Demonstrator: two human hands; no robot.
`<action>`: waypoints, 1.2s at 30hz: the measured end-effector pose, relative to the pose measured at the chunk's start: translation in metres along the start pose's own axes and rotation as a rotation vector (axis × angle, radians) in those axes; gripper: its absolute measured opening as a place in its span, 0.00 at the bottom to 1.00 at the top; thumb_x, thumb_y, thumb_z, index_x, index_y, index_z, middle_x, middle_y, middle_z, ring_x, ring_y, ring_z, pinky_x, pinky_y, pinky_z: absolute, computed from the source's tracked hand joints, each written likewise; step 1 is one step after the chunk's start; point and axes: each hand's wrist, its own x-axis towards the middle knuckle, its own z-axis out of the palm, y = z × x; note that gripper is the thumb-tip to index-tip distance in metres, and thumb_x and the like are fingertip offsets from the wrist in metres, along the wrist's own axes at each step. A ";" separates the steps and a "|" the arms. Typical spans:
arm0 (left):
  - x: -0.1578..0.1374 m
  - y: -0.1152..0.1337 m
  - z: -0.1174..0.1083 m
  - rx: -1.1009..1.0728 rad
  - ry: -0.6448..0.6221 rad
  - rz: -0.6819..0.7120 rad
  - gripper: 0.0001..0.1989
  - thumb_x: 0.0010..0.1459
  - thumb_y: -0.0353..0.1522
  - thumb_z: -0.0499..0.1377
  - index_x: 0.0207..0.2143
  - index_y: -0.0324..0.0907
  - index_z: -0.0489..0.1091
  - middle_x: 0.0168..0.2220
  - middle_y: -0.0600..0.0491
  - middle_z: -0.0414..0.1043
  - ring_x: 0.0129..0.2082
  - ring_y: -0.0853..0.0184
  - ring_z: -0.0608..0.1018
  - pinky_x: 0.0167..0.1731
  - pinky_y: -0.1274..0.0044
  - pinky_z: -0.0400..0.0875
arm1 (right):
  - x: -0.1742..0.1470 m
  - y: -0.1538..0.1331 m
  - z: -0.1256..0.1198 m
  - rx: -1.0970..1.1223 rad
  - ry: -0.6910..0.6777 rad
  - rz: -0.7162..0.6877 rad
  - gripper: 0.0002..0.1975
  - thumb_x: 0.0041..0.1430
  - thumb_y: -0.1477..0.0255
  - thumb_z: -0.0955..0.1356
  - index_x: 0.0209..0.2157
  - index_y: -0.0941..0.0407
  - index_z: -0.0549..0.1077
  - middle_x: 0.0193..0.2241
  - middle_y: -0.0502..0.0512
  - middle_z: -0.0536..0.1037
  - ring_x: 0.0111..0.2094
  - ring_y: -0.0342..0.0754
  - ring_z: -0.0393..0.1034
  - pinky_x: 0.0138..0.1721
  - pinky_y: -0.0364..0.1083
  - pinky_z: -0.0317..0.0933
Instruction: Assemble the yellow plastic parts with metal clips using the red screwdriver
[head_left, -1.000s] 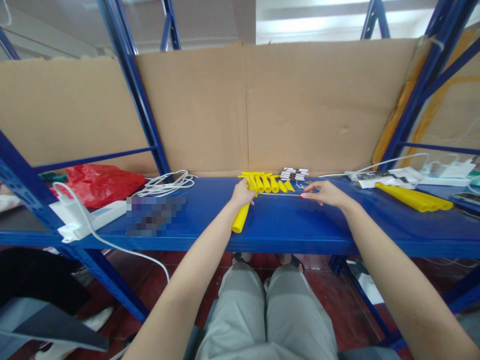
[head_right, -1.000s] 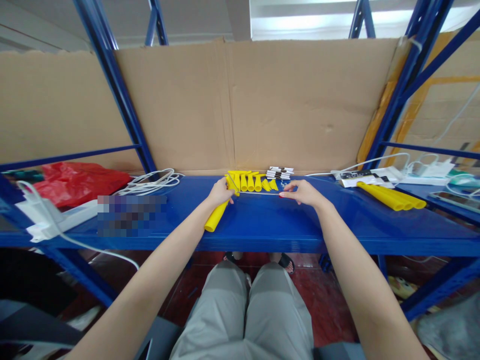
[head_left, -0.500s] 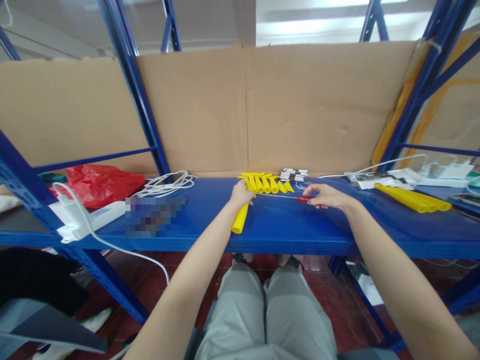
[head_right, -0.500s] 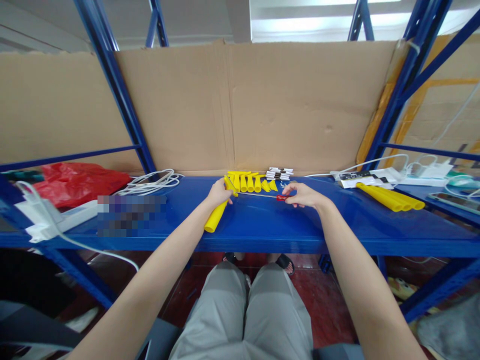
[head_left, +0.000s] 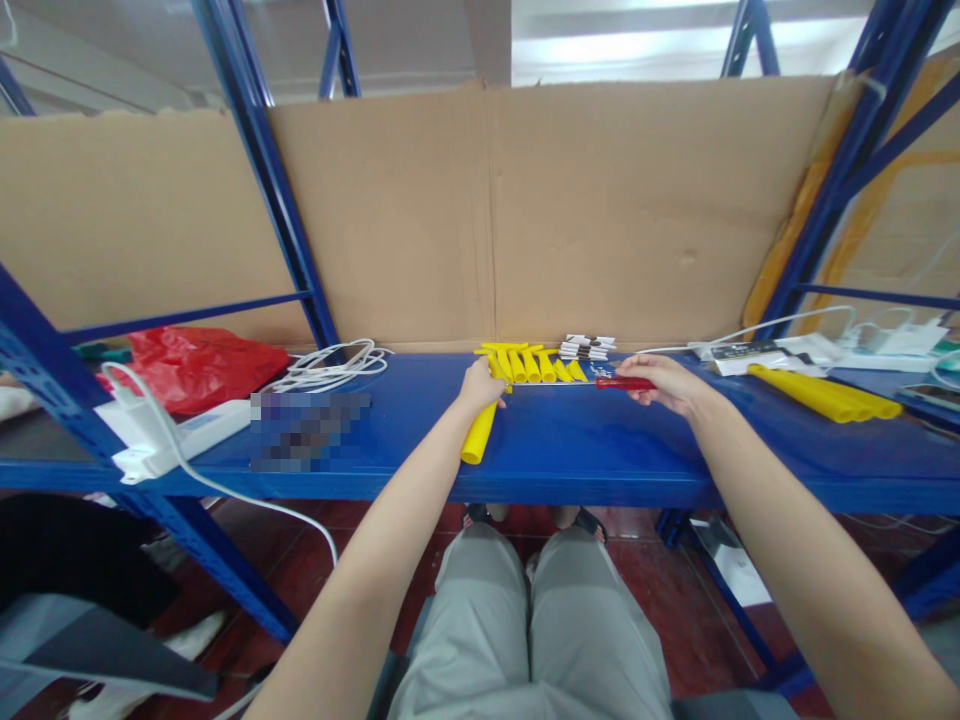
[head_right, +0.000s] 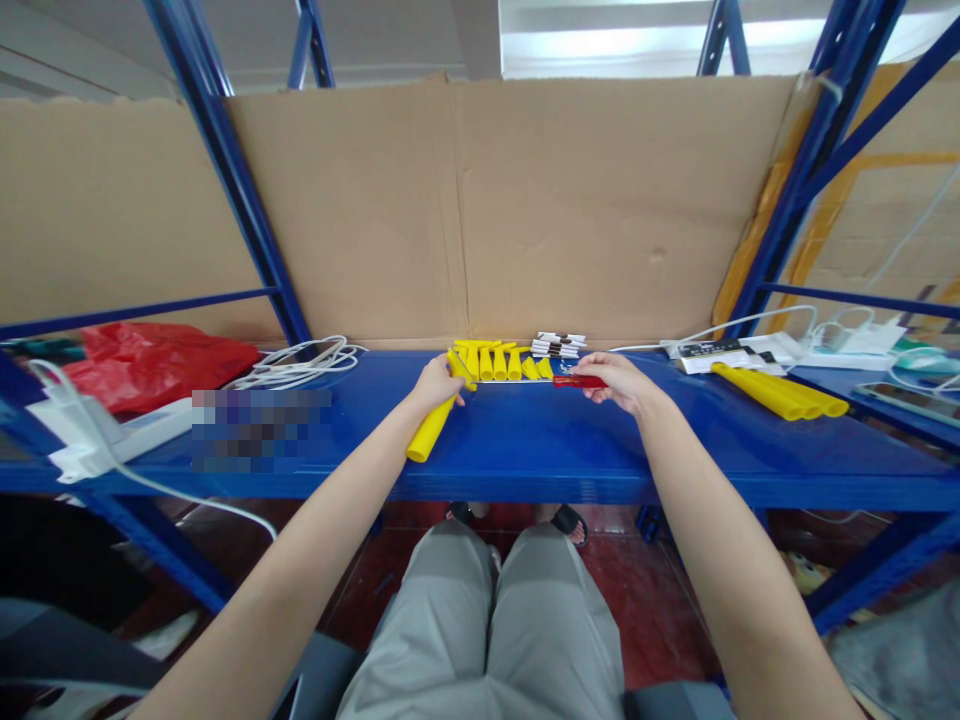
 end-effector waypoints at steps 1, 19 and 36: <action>0.000 0.000 0.000 -0.006 -0.003 -0.001 0.20 0.51 0.17 0.55 0.47 0.32 0.67 0.43 0.41 0.77 0.15 0.73 0.76 0.17 0.82 0.70 | 0.001 -0.001 0.000 0.036 0.006 0.027 0.07 0.48 0.75 0.73 0.27 0.57 0.70 0.16 0.49 0.71 0.14 0.40 0.64 0.13 0.38 0.57; 0.001 -0.001 -0.001 -0.032 0.014 -0.033 0.22 0.51 0.17 0.56 0.50 0.34 0.67 0.42 0.43 0.78 0.15 0.76 0.74 0.17 0.85 0.69 | 0.015 0.011 -0.002 0.314 0.039 -0.148 0.11 0.48 0.80 0.75 0.27 0.57 0.70 0.22 0.48 0.76 0.21 0.41 0.73 0.28 0.41 0.74; 0.004 -0.003 0.001 -0.030 0.006 -0.018 0.21 0.50 0.17 0.56 0.48 0.33 0.67 0.40 0.42 0.79 0.15 0.73 0.76 0.19 0.82 0.72 | 0.015 0.016 0.006 -0.046 0.293 -0.128 0.23 0.54 0.50 0.68 0.23 0.54 0.62 0.13 0.50 0.68 0.10 0.38 0.57 0.09 0.38 0.50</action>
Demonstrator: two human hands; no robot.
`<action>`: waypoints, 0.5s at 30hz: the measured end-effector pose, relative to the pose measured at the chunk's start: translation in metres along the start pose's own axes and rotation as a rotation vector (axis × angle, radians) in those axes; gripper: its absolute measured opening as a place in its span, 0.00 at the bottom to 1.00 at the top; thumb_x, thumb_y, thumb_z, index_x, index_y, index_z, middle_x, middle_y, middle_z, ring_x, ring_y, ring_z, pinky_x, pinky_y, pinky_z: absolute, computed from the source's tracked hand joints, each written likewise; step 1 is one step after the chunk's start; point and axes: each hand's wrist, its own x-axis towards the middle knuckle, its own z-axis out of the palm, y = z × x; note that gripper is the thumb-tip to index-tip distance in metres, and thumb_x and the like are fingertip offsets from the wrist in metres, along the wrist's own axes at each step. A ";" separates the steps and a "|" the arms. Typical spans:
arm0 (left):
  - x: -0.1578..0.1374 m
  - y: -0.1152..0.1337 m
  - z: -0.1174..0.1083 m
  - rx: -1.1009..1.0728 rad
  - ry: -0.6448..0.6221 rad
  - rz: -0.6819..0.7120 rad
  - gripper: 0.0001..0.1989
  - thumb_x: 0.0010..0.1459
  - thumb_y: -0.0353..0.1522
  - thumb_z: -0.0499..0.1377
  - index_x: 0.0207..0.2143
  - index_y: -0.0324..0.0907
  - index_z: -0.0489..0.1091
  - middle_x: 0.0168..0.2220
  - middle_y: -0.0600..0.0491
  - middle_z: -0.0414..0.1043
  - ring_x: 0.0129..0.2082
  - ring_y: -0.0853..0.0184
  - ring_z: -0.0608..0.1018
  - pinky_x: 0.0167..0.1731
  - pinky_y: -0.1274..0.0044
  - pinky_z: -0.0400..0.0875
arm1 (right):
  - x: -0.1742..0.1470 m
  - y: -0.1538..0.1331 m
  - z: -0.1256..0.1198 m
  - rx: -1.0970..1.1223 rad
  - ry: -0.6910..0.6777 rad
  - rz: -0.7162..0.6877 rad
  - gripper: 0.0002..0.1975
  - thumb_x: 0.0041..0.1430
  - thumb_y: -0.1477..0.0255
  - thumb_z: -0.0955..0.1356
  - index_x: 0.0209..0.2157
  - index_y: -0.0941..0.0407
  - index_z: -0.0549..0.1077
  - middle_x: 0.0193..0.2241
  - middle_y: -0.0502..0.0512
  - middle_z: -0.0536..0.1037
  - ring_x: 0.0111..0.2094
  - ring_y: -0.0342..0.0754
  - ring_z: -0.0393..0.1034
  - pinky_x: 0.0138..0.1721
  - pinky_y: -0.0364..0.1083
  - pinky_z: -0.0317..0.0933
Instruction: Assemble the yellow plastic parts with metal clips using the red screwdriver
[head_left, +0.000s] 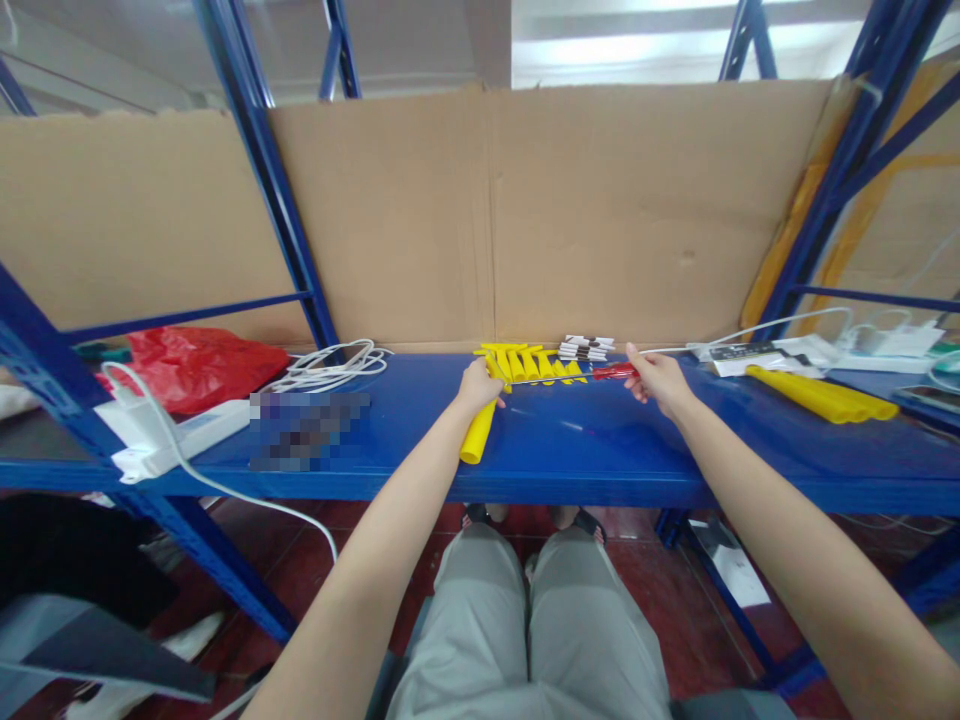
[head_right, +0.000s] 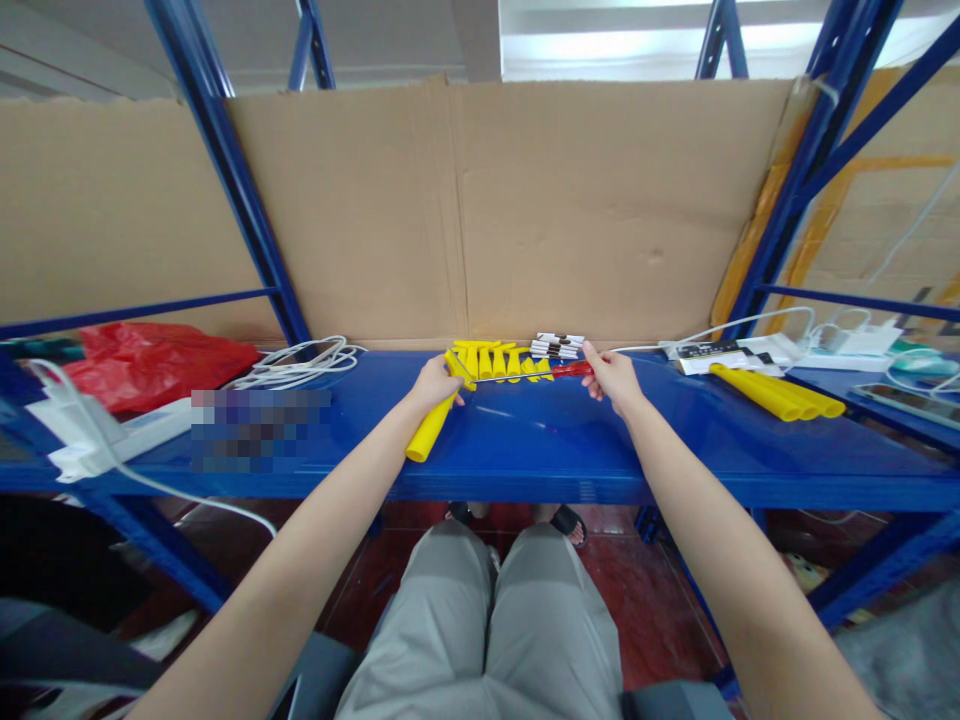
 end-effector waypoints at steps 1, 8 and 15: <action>0.000 0.000 0.000 0.001 0.003 -0.001 0.20 0.50 0.17 0.56 0.48 0.33 0.68 0.40 0.42 0.79 0.15 0.73 0.76 0.18 0.82 0.72 | -0.001 0.000 0.000 -0.004 -0.008 0.013 0.23 0.54 0.49 0.68 0.23 0.54 0.62 0.12 0.50 0.67 0.10 0.38 0.56 0.09 0.38 0.48; -0.004 0.003 -0.004 0.015 0.027 0.009 0.19 0.51 0.17 0.56 0.47 0.32 0.69 0.42 0.42 0.78 0.15 0.73 0.76 0.16 0.83 0.70 | 0.002 -0.001 -0.001 0.135 -0.220 0.054 0.22 0.47 0.59 0.74 0.26 0.53 0.58 0.14 0.42 0.62 0.11 0.35 0.49 0.11 0.37 0.40; -0.004 0.001 -0.005 0.011 0.013 0.029 0.18 0.52 0.18 0.57 0.46 0.34 0.70 0.42 0.44 0.78 0.16 0.73 0.76 0.16 0.84 0.69 | -0.001 -0.002 0.000 0.128 -0.212 -0.121 0.26 0.46 0.48 0.71 0.28 0.53 0.60 0.15 0.42 0.63 0.13 0.35 0.48 0.13 0.37 0.42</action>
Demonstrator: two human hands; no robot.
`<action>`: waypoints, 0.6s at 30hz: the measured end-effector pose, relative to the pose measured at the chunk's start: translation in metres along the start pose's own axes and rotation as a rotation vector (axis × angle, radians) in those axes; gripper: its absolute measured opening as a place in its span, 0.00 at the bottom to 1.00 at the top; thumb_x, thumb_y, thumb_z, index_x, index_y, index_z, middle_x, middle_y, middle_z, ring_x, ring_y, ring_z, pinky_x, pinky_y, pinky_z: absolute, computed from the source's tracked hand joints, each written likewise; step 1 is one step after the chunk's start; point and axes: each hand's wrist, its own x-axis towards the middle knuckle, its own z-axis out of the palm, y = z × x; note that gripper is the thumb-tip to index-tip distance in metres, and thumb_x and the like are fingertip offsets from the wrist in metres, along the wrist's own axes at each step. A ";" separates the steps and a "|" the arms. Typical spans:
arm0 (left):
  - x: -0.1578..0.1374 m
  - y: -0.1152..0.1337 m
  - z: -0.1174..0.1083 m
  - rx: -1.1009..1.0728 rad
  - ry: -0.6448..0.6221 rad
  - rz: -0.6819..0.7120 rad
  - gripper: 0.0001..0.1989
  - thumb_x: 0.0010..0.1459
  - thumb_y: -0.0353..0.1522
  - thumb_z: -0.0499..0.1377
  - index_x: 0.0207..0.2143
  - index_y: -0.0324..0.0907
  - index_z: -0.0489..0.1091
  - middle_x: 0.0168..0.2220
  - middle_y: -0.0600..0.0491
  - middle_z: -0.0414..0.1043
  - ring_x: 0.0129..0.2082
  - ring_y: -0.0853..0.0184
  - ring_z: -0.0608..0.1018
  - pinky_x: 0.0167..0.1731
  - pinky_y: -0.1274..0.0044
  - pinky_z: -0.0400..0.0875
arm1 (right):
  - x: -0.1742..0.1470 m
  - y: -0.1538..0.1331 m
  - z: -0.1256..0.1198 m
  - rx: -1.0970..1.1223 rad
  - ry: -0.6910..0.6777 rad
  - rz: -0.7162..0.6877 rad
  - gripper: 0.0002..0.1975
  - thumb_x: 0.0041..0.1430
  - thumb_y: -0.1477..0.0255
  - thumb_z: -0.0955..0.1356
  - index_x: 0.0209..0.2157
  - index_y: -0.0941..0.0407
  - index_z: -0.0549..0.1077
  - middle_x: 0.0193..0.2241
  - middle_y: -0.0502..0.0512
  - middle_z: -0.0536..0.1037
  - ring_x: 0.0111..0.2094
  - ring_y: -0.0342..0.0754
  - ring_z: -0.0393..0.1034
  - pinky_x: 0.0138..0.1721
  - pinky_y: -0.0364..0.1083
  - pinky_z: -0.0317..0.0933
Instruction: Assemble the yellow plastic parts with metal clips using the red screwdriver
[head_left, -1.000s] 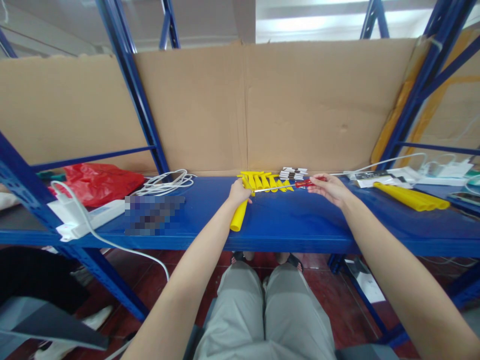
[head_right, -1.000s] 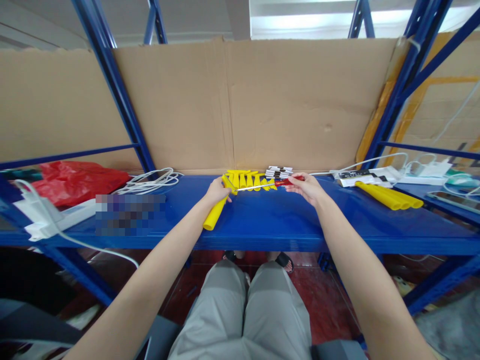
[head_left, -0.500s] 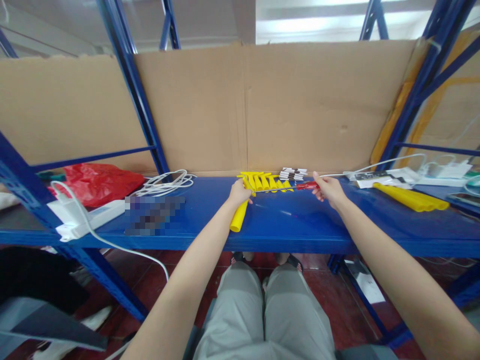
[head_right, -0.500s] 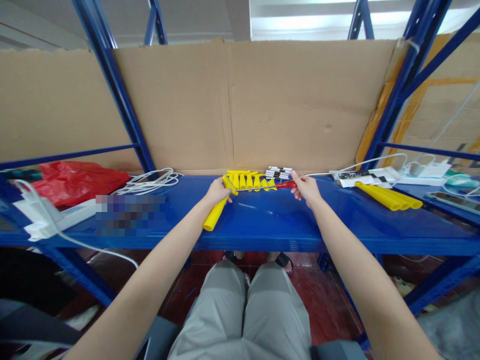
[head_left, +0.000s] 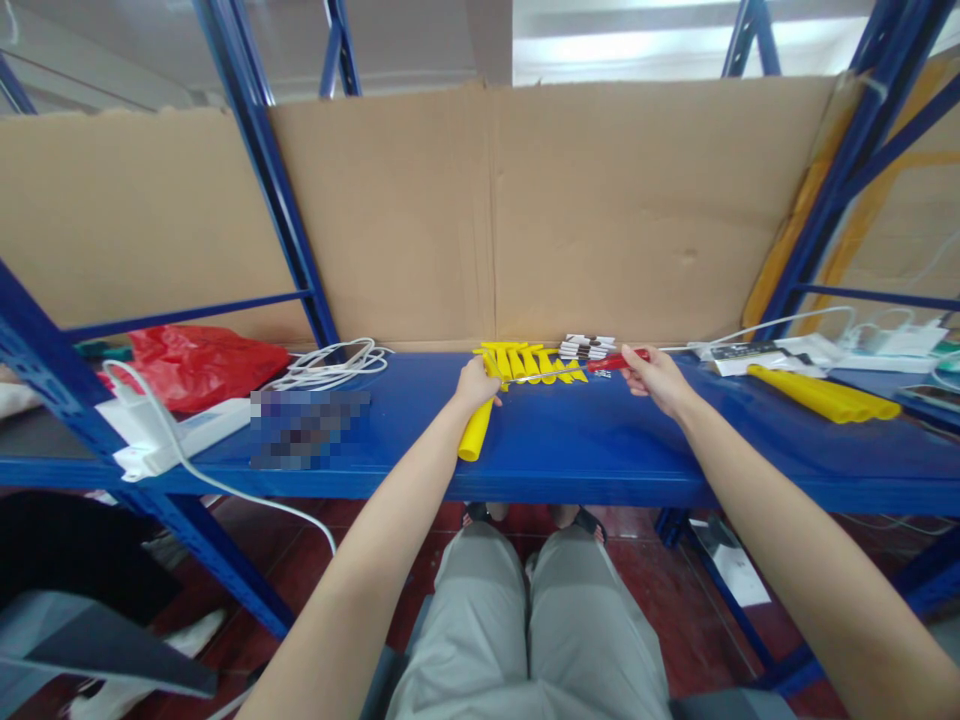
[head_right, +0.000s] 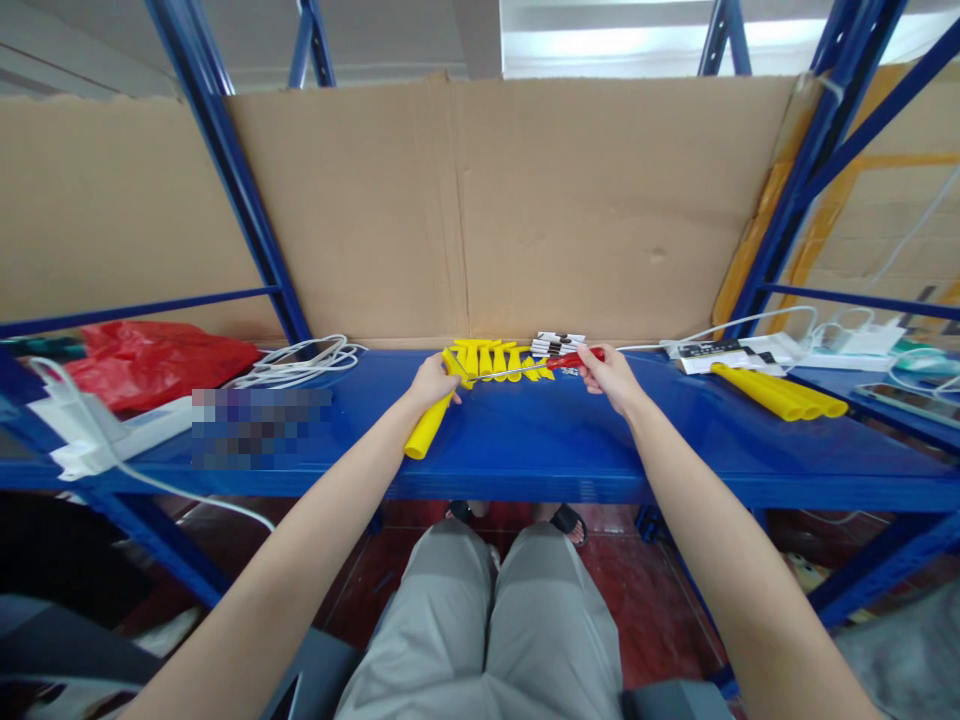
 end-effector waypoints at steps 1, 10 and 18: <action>0.000 0.000 0.001 -0.005 -0.007 0.000 0.18 0.51 0.18 0.57 0.46 0.34 0.70 0.41 0.44 0.79 0.15 0.73 0.76 0.16 0.84 0.69 | 0.000 0.000 0.000 -0.041 0.005 -0.007 0.26 0.47 0.45 0.70 0.27 0.53 0.60 0.14 0.43 0.63 0.12 0.35 0.48 0.12 0.38 0.42; 0.001 0.000 -0.001 -0.006 0.000 0.003 0.18 0.51 0.18 0.57 0.45 0.34 0.71 0.41 0.44 0.79 0.15 0.73 0.76 0.16 0.83 0.69 | 0.003 0.004 0.000 -0.096 0.049 -0.020 0.25 0.50 0.47 0.69 0.34 0.52 0.58 0.20 0.43 0.69 0.12 0.38 0.57 0.12 0.39 0.48; -0.001 0.001 -0.001 0.022 0.000 -0.004 0.19 0.51 0.18 0.56 0.47 0.33 0.70 0.41 0.43 0.79 0.17 0.72 0.77 0.16 0.84 0.69 | -0.001 -0.001 0.000 -0.152 0.049 -0.119 0.27 0.49 0.44 0.68 0.32 0.54 0.63 0.16 0.44 0.68 0.11 0.37 0.54 0.12 0.39 0.45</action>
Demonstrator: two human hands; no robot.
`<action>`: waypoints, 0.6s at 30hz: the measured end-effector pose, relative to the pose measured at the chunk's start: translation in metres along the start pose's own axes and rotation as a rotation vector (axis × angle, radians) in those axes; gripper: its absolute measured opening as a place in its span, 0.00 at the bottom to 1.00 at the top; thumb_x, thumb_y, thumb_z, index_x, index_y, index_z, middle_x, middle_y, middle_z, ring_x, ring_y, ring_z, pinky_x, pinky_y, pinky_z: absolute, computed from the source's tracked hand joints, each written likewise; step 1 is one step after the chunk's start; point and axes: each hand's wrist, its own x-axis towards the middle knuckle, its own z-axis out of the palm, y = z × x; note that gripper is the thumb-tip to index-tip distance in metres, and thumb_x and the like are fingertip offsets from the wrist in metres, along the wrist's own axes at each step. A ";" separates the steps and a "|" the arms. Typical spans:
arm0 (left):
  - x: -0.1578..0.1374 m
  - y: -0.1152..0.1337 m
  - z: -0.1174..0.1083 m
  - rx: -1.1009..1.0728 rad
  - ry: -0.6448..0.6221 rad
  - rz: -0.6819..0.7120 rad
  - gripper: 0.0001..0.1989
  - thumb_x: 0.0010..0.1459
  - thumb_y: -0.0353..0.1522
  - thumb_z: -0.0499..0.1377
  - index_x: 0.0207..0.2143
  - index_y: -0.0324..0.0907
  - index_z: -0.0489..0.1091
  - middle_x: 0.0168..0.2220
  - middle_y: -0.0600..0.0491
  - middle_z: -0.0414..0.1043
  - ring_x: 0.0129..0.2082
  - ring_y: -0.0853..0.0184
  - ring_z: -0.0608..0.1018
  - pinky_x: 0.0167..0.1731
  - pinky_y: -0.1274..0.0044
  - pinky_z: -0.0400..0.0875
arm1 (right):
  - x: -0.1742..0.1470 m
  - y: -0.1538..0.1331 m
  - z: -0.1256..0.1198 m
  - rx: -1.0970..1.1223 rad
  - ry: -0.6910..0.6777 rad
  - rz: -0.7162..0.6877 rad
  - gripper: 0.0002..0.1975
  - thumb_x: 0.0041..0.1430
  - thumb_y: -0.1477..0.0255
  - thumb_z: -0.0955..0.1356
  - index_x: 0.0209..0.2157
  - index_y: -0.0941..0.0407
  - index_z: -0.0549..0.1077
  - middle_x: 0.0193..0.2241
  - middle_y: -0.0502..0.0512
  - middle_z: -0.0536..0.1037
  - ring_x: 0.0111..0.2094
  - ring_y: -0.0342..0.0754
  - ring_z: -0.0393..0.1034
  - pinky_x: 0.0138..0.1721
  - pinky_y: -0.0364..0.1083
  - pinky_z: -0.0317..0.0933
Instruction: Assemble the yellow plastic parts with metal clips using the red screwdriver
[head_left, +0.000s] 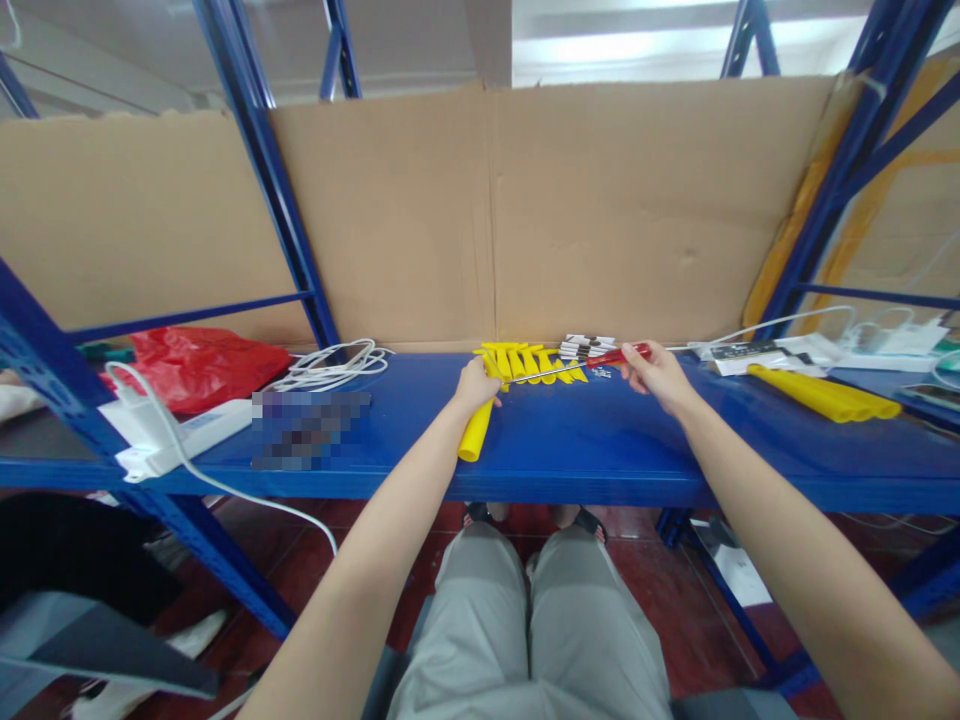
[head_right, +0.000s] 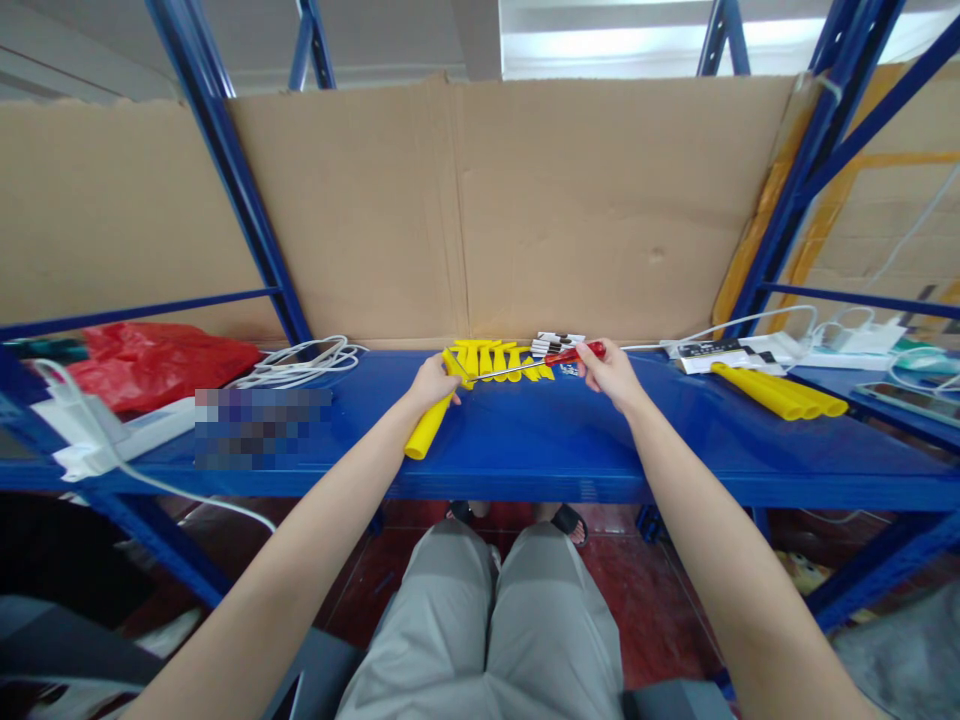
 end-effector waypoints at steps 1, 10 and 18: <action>0.000 0.000 0.000 0.004 -0.005 -0.007 0.19 0.51 0.18 0.57 0.47 0.33 0.70 0.40 0.43 0.79 0.17 0.72 0.77 0.16 0.84 0.69 | 0.000 0.000 0.000 -0.034 0.012 0.017 0.27 0.49 0.43 0.67 0.31 0.54 0.64 0.14 0.45 0.66 0.11 0.37 0.53 0.12 0.39 0.44; 0.002 -0.002 0.001 -0.010 -0.004 -0.006 0.17 0.51 0.18 0.57 0.45 0.34 0.70 0.40 0.43 0.79 0.16 0.71 0.76 0.17 0.82 0.71 | 0.001 0.000 0.001 0.068 -0.013 0.114 0.26 0.46 0.49 0.71 0.34 0.52 0.61 0.21 0.45 0.71 0.13 0.39 0.60 0.12 0.39 0.48; 0.001 -0.001 0.001 -0.014 -0.005 -0.003 0.17 0.52 0.18 0.56 0.45 0.34 0.70 0.40 0.44 0.79 0.14 0.74 0.74 0.16 0.84 0.69 | -0.001 -0.003 0.001 0.037 0.031 -0.005 0.28 0.43 0.45 0.71 0.30 0.54 0.63 0.15 0.43 0.66 0.11 0.37 0.54 0.11 0.39 0.44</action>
